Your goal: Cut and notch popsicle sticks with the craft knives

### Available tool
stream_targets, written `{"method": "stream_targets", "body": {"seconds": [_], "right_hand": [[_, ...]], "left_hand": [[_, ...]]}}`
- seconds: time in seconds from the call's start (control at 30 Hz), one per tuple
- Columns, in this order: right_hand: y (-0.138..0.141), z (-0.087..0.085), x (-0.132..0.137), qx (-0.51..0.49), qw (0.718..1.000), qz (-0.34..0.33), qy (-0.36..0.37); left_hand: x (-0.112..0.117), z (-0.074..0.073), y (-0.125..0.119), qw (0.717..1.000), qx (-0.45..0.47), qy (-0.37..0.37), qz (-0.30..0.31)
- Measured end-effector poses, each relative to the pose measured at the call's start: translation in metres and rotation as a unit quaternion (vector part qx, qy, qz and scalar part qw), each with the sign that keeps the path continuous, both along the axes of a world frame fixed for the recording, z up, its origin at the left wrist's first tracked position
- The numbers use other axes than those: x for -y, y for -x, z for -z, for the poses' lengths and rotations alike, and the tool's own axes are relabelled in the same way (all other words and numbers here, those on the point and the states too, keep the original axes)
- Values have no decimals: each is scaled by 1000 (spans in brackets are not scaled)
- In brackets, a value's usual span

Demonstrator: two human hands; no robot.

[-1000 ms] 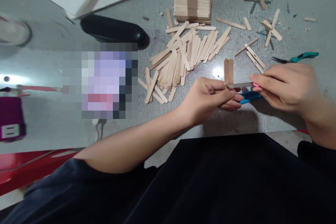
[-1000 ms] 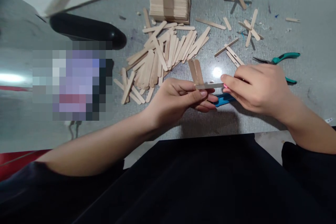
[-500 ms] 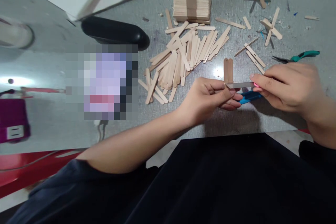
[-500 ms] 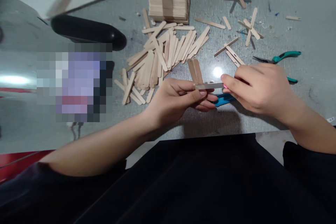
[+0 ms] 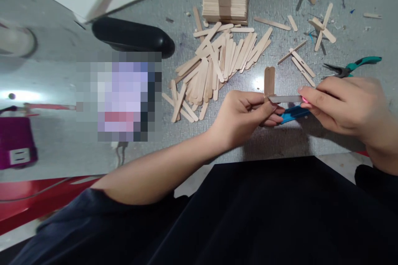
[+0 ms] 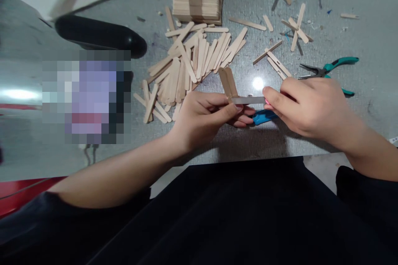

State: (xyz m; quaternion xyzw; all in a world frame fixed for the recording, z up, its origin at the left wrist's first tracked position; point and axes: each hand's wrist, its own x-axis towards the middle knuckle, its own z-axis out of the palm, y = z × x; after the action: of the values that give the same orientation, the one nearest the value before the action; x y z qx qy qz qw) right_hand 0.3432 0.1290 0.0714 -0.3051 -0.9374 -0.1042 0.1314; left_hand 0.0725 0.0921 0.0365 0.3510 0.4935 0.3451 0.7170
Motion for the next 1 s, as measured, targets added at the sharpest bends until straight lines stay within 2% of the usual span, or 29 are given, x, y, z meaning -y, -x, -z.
{"method": "stream_targets", "body": {"seconds": [0.2, 0.33, 0.57, 0.8, 1.0], "right_hand": [[-1, -3, 1, -1, 1000, -17, -10], [0, -7, 4, 62, 998, 15, 20], [-1, -8, 5, 94, 992, 55, 56], [-3, -2, 5, 7, 999, 30, 44], [-2, -3, 4, 8, 1000, 10, 3]], "left_hand": [[0, -1, -1, 1000, -22, -9, -3], [0, -2, -2, 999, -39, -14, -10], [-1, -4, 0, 999, -43, -16, -15], [-1, -4, 2, 1000, -4, 18, -17], [-2, -6, 4, 999, 26, 46, -8]]}}
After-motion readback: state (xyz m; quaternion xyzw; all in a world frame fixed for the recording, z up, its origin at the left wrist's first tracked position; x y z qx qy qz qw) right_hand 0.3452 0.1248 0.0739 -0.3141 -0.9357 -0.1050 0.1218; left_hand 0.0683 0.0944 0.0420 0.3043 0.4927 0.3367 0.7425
